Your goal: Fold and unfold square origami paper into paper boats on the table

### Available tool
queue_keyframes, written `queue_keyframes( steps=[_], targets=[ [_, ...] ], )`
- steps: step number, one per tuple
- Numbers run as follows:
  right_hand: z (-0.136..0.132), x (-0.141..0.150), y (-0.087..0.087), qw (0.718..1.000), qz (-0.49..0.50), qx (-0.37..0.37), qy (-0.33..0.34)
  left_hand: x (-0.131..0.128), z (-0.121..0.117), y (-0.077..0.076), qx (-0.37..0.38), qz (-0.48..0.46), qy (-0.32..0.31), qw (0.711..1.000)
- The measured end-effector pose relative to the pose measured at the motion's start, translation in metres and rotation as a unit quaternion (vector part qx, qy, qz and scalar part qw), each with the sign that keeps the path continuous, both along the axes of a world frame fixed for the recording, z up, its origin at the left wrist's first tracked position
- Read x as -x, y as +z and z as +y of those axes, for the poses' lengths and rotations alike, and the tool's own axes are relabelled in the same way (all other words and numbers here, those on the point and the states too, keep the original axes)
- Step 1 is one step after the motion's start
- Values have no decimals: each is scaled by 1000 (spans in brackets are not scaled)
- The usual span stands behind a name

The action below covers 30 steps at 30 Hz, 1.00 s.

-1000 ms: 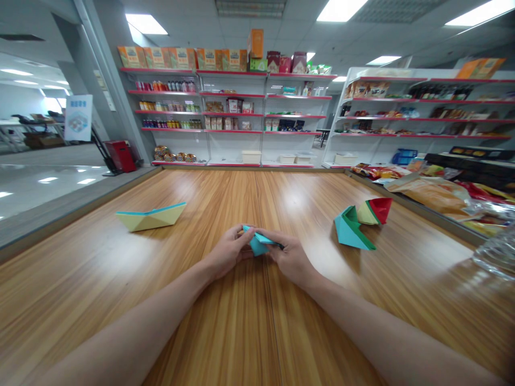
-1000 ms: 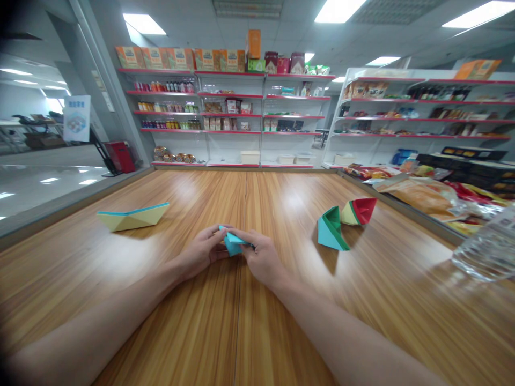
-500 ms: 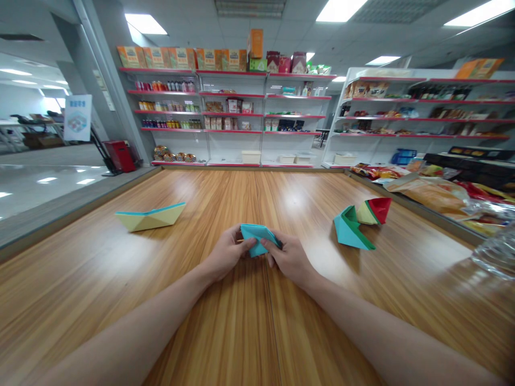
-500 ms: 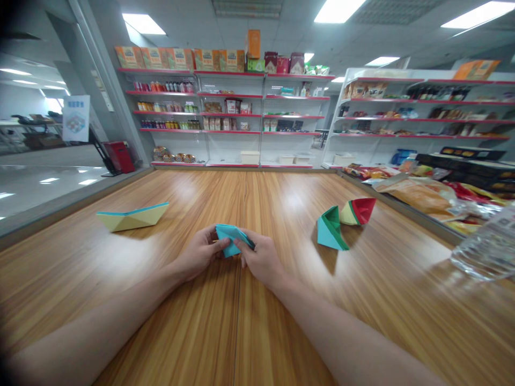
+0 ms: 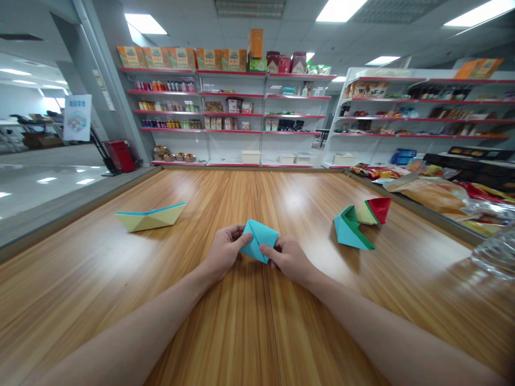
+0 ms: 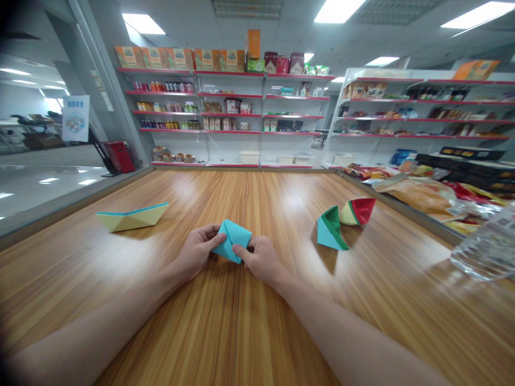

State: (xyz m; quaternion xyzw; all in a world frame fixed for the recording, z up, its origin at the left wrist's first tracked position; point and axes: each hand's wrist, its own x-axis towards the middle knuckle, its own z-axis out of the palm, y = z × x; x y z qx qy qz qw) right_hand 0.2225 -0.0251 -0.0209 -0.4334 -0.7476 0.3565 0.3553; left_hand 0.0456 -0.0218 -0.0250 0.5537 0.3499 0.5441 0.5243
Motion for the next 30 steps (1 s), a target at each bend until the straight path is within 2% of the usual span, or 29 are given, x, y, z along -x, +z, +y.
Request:
queue_keyframes(
  steps=[6,18,23,26,30],
  targets=[
    [2,-2,2,999,14,36,16,1,-2,3,-20,16,-4,1000],
    [-1,3,-4,997,42,62,12,-1,-6,7,0,55,-37,998],
    [1,2,-6,997,63,11,-34,-1,-7,9,-13,82,-30,996],
    [1,0,-5,997,71,-17,-35,-1,-8,9,-19,82,-28,996],
    [3,-1,-5,996,90,4,-15,0,-7,7,-21,75,-31,997]
  ],
)
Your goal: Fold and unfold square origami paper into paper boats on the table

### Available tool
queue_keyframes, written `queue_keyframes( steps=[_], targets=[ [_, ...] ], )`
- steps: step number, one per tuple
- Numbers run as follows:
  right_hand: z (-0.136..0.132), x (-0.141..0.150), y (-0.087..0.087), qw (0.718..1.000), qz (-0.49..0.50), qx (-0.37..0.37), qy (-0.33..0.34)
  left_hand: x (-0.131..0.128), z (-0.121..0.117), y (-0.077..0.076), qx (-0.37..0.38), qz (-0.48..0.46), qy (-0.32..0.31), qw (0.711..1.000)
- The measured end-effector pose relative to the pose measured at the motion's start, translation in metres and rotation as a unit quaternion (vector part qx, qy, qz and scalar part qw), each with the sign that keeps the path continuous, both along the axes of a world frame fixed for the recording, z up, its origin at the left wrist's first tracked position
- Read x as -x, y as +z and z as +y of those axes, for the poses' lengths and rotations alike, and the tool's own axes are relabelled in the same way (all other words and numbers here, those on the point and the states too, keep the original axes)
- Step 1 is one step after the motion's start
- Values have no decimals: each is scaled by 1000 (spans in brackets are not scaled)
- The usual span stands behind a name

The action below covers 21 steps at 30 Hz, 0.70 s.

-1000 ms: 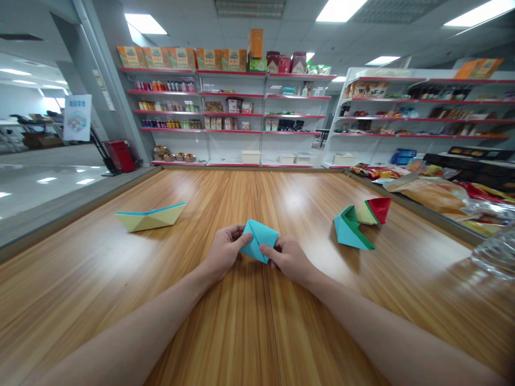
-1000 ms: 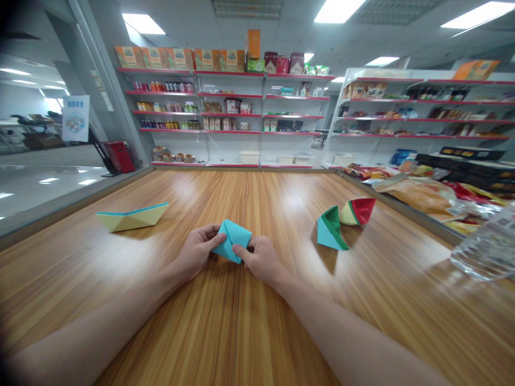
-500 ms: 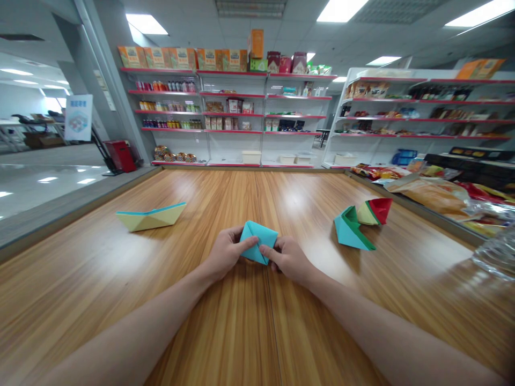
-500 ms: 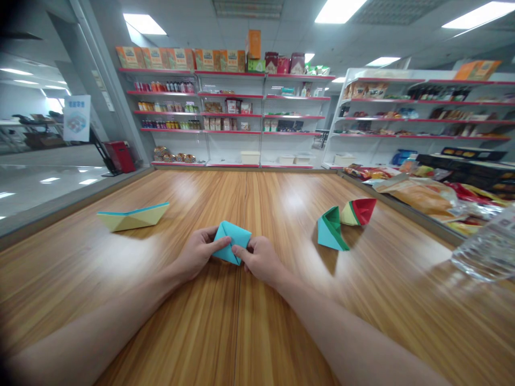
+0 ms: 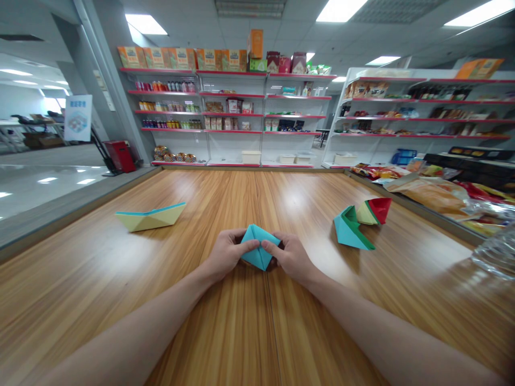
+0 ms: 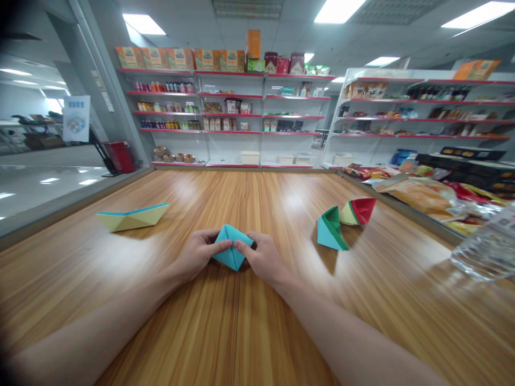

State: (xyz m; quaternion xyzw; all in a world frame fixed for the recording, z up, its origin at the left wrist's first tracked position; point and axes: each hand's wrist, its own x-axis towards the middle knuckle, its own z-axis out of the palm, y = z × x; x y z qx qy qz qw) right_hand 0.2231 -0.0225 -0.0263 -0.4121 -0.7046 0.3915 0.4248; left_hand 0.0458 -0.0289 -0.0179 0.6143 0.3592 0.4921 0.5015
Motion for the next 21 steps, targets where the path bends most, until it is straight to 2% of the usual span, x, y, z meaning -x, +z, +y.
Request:
queue_keyframes(
  steps=[8,15,21],
  targets=[
    [2,-1,0,999,5,23,34,2,1,0,31,-22,-19,999],
    [2,-2,2,995,28,45,79,4,1,-1,23,-26,-29,999],
    [1,-1,1,997,34,43,48,1,-1,0,12,-23,-1,1000]
  ],
)
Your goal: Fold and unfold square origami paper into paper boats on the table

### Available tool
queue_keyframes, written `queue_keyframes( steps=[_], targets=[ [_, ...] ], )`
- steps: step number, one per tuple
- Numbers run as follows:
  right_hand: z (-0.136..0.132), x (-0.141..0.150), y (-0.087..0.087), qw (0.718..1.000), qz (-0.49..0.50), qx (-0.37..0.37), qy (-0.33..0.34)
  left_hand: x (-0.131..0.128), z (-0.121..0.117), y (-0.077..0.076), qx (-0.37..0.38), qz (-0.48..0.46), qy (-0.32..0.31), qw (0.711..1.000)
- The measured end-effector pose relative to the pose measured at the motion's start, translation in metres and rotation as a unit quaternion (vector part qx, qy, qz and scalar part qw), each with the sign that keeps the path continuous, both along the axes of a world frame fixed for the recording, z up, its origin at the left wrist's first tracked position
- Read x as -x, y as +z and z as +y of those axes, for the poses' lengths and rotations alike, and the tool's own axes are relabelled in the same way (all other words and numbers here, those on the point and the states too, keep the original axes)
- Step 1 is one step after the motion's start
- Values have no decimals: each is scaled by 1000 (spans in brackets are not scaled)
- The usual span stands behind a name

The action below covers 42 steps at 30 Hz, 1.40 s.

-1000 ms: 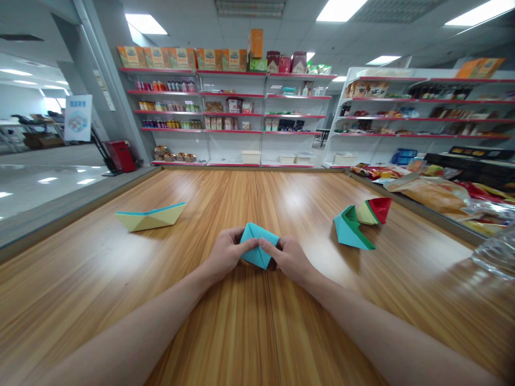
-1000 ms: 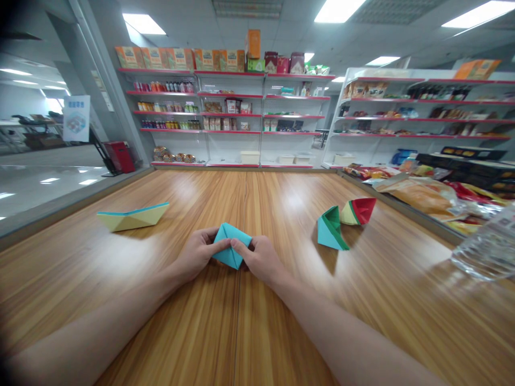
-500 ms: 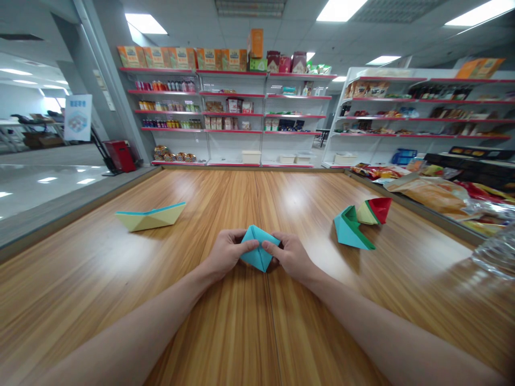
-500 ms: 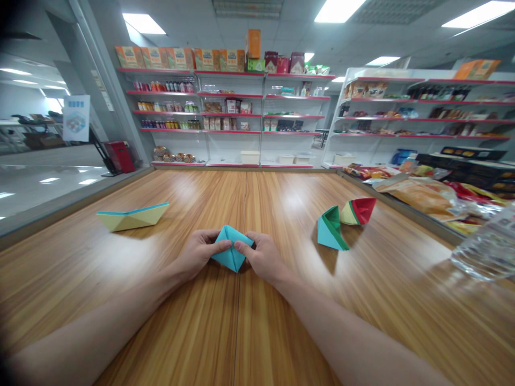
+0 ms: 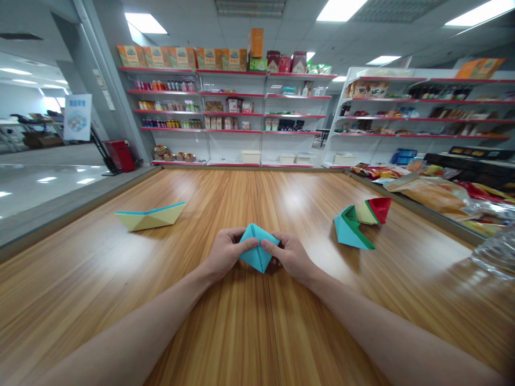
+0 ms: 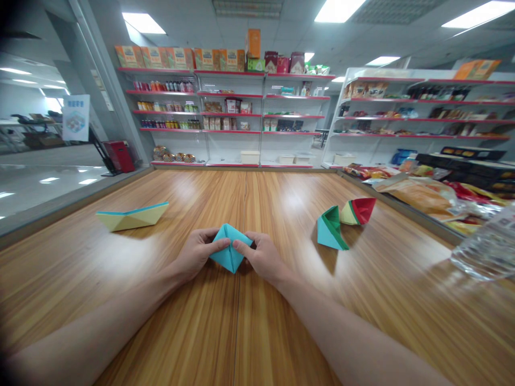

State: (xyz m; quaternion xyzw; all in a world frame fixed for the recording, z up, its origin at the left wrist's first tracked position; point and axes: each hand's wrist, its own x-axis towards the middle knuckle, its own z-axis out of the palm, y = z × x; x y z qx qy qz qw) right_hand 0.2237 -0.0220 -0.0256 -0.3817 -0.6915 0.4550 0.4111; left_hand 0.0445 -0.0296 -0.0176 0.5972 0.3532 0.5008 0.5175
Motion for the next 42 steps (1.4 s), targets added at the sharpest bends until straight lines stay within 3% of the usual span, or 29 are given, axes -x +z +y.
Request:
queue_keyframes(
  steps=[11,18,42],
  targets=[
    [-4,4,2,995,-38,-89,-37,-3,-3,2,-83,56,92,991],
    [-6,6,2,991,21,-128,-43,-2,-2,-1,-171,103,90,976],
    [-7,6,1,984,19,-174,-28,-7,-4,-3,-168,66,57,982]
  ],
)
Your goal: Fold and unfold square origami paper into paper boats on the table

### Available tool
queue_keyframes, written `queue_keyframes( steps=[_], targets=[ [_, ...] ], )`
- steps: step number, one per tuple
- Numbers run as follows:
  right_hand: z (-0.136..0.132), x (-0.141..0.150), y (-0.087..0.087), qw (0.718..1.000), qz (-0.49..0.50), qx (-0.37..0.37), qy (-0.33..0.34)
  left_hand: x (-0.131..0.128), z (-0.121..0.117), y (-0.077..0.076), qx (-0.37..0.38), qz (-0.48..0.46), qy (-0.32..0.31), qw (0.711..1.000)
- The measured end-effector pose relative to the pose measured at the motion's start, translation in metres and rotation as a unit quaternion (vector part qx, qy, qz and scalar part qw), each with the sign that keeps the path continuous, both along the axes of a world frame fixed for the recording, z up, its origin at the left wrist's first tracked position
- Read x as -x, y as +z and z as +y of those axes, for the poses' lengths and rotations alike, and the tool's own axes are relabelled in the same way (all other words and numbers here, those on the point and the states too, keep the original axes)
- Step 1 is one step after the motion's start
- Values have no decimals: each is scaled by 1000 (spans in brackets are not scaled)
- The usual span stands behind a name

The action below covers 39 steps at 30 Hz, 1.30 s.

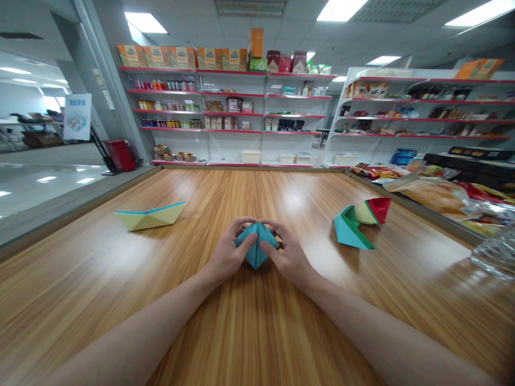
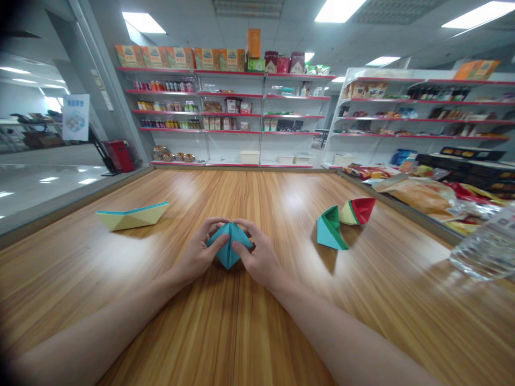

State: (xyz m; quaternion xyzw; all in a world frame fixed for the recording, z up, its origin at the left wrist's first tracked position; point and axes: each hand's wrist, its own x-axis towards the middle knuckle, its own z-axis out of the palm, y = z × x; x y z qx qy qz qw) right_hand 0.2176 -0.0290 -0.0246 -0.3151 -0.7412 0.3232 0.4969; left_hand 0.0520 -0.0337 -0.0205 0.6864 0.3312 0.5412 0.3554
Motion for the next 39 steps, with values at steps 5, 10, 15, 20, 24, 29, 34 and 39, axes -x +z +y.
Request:
queue_keyframes(
  steps=[5,10,15,20,24,29,34,39],
  targets=[
    [1,0,0,1000,-3,4,0,0,1,0,2,-8,2,1000],
    [1,0,-1,1000,-9,1,-5,0,0,2,1,-7,2,1000],
    [1,-1,-2,1000,-6,-1,-8,-1,0,2,4,-7,0,1000],
    [1,-1,-1,1000,-8,-5,-15,-1,0,3,8,-14,-1,1000],
    [0,-1,-1,1000,-10,-6,-17,-1,-1,2,1,-10,-2,1000],
    [0,-1,-1,1000,-5,-15,-12,-1,-1,1,0,-2,9,1000],
    [1,-1,-1,1000,-18,-16,-9,0,0,2,3,13,22,1000],
    [1,-1,0,1000,-20,-19,-3,1,1,1,6,11,22,1000]
  ],
)
